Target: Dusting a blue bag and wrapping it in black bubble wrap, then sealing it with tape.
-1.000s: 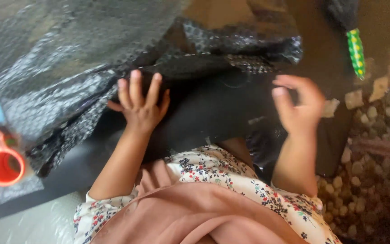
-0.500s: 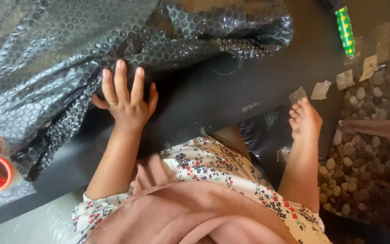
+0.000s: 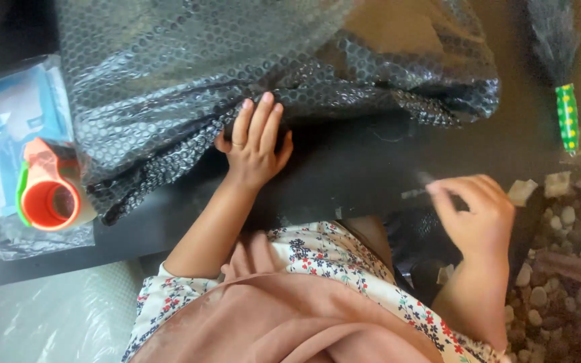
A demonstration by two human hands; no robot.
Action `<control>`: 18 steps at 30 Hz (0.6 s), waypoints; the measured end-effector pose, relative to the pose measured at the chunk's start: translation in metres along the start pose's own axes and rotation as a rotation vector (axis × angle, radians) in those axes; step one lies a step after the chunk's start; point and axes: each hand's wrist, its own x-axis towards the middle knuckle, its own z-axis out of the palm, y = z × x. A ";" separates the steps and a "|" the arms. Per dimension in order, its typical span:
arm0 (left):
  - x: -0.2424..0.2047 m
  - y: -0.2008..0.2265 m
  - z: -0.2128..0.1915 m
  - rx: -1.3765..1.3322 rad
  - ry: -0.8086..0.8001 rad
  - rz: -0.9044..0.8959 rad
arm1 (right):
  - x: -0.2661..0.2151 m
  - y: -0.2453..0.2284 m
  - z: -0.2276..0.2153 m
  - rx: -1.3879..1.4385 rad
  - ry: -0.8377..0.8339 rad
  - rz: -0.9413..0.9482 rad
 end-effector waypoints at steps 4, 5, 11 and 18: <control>-0.004 -0.002 0.002 -0.051 -0.008 -0.010 | 0.092 -0.073 -0.021 0.589 -0.155 -0.421; -0.003 -0.003 0.001 -0.064 -0.018 0.008 | 0.113 -0.087 -0.022 0.637 -0.191 -0.578; 0.000 -0.006 0.001 -0.144 0.084 0.001 | 0.208 -0.143 0.016 0.349 -0.496 -0.643; -0.003 -0.007 0.008 -0.280 0.119 0.023 | 0.232 -0.152 0.064 0.150 -0.513 -0.617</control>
